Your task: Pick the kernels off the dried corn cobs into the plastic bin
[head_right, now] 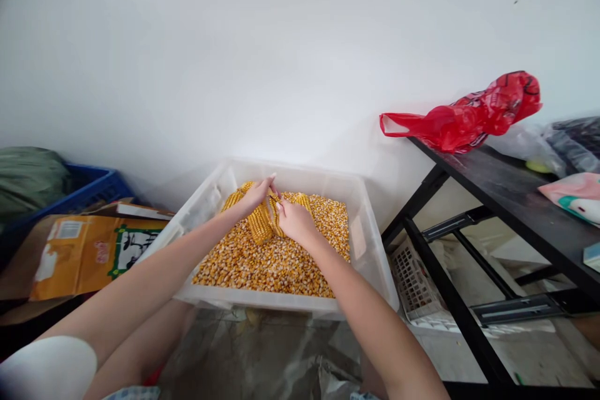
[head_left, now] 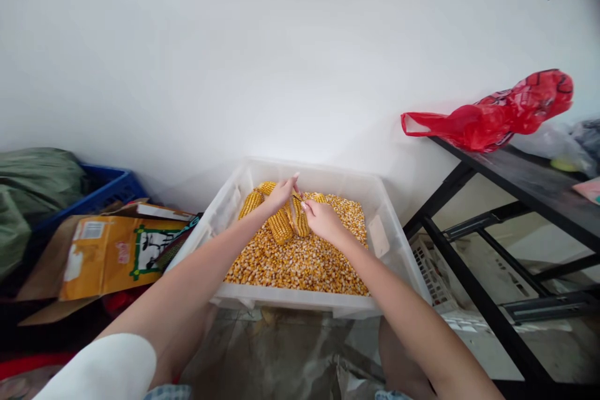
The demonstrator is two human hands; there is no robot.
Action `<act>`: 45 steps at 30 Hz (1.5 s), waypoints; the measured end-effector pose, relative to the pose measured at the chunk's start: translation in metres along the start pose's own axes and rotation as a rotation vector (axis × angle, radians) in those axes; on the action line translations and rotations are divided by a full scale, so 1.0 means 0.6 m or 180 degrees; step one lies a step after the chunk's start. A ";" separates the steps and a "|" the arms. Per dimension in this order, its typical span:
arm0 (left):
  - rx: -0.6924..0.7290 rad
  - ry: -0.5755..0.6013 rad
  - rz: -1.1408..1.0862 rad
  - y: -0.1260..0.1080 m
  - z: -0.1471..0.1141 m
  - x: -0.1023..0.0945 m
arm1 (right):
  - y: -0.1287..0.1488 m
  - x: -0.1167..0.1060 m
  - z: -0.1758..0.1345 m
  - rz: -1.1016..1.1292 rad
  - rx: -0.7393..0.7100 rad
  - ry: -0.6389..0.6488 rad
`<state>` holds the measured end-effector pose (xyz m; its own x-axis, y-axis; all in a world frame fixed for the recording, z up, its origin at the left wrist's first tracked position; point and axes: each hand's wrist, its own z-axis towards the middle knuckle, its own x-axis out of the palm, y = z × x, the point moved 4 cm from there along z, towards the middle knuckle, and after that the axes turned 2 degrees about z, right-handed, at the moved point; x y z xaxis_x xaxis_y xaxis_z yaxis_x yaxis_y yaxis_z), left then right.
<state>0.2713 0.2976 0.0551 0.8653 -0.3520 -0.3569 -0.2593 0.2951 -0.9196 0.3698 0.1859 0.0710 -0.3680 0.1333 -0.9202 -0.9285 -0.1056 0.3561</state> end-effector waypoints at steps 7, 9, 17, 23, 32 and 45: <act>0.0274 0.0277 0.0038 -0.006 0.002 0.002 | -0.008 0.012 0.006 0.0247 0.0180 0.0098; 0.0321 0.0344 -0.0011 -0.010 0.000 0.001 | -0.013 0.015 0.009 0.0404 0.0287 0.0238; 0.0269 0.0488 -0.0184 -0.007 -0.002 -0.001 | -0.018 0.017 0.005 0.0598 0.0381 0.0239; 0.0179 0.0442 -0.0145 -0.003 0.005 -0.005 | -0.013 0.016 -0.003 0.0736 0.0390 0.0233; 0.0051 0.0291 -0.0087 0.003 0.007 -0.011 | -0.020 0.022 0.002 0.0435 0.0334 0.0239; -0.0009 0.0347 0.0029 0.008 -0.002 -0.012 | -0.017 0.020 0.000 0.0749 0.0399 0.0179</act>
<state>0.2634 0.3005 0.0531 0.8112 -0.4439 -0.3808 -0.2682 0.2962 -0.9167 0.3749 0.1887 0.0562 -0.5743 0.0643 -0.8161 -0.8179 -0.0039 0.5753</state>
